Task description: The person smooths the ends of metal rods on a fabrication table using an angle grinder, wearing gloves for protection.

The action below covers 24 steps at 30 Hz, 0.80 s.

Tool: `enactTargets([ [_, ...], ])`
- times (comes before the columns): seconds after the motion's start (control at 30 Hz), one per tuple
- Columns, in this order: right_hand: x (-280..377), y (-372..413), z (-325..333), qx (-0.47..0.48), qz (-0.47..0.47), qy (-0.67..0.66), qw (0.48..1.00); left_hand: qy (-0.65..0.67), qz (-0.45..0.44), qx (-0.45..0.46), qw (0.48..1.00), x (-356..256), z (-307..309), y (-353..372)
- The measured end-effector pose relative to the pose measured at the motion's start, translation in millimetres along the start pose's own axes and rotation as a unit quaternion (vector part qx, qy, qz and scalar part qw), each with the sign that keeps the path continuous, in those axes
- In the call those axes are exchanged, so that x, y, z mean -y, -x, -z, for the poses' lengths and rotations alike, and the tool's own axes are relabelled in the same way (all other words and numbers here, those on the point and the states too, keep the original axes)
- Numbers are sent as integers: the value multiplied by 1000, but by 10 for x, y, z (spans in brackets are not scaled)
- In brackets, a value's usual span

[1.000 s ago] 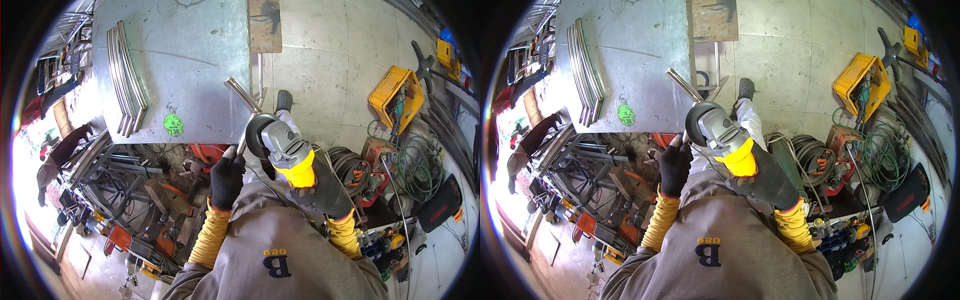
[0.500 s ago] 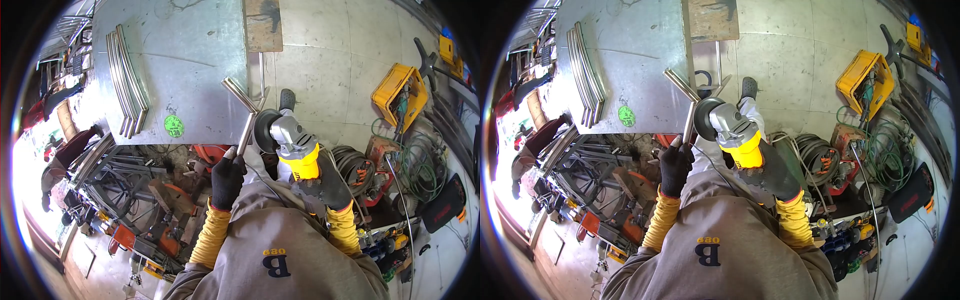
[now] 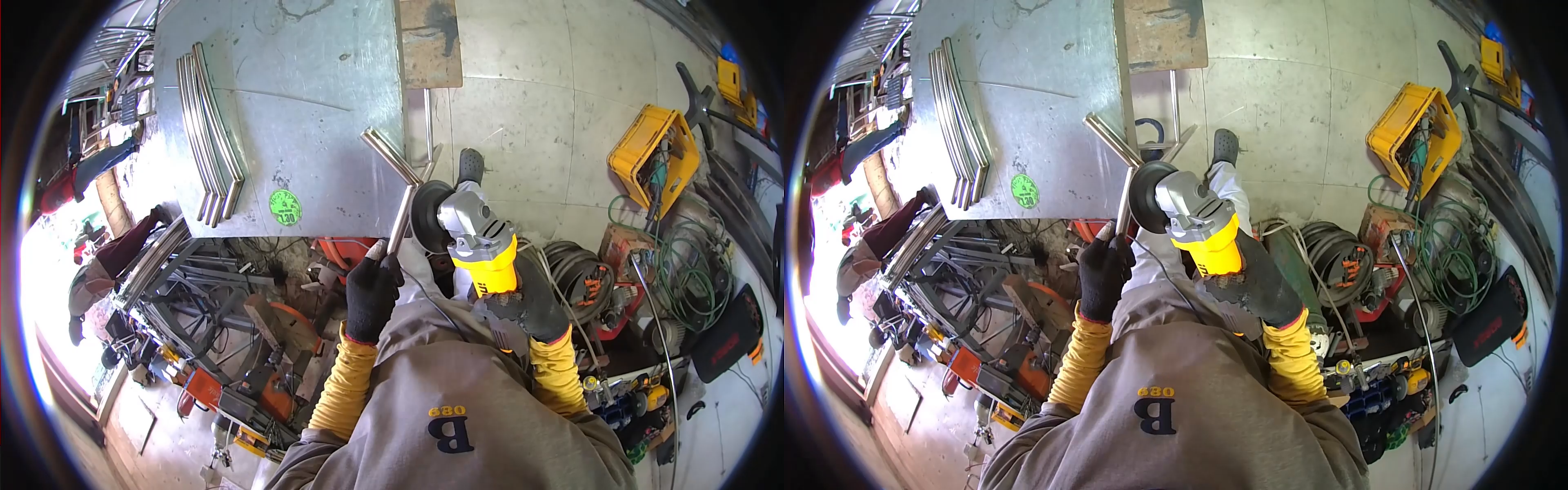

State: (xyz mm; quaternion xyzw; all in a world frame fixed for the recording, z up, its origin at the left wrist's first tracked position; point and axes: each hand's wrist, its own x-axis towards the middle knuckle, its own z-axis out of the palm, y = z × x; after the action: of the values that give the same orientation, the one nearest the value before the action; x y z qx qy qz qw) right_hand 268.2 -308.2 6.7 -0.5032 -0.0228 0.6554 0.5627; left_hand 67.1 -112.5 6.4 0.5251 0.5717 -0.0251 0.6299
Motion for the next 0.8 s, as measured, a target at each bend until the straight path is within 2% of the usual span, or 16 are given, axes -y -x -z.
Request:
enactTargets([
  [0.23, -35, 5, 53, 18, -3, 44, 999, 12, 23, 11, 1000, 26, 28, 2],
  [0.33, -28, 17, 40, 8, 20, 61, 998, 1, 23, 13, 1000, 16, 34, -4],
  [0.4, -54, 24, 20, -23, 89, 116, 989, 8, 26, 11, 1000, 16, 27, -1],
  [0.53, -31, 4, 42, -5, 28, 68, 997, 13, 26, 6, 1000, 30, 27, 2],
  [0.6, -101, 3, 57, 5, -4, -29, 1000, 20, 24, 6, 1000, 58, 30, 0],
  [0.63, -91, 6, 64, 5, -4, -29, 1000, 27, 22, 7, 999, 66, 29, 0],
  [0.7, -60, 6, 85, 7, -11, 84, 996, 26, 26, 9, 999, 49, 28, 3],
  [0.73, -83, 16, 91, 7, -11, 84, 996, 25, 30, 10, 999, 39, 28, 3],
  [0.8, -165, 43, 96, -5, 19, 4, 1000, 26, 28, 8, 999, 34, 26, 3],
])
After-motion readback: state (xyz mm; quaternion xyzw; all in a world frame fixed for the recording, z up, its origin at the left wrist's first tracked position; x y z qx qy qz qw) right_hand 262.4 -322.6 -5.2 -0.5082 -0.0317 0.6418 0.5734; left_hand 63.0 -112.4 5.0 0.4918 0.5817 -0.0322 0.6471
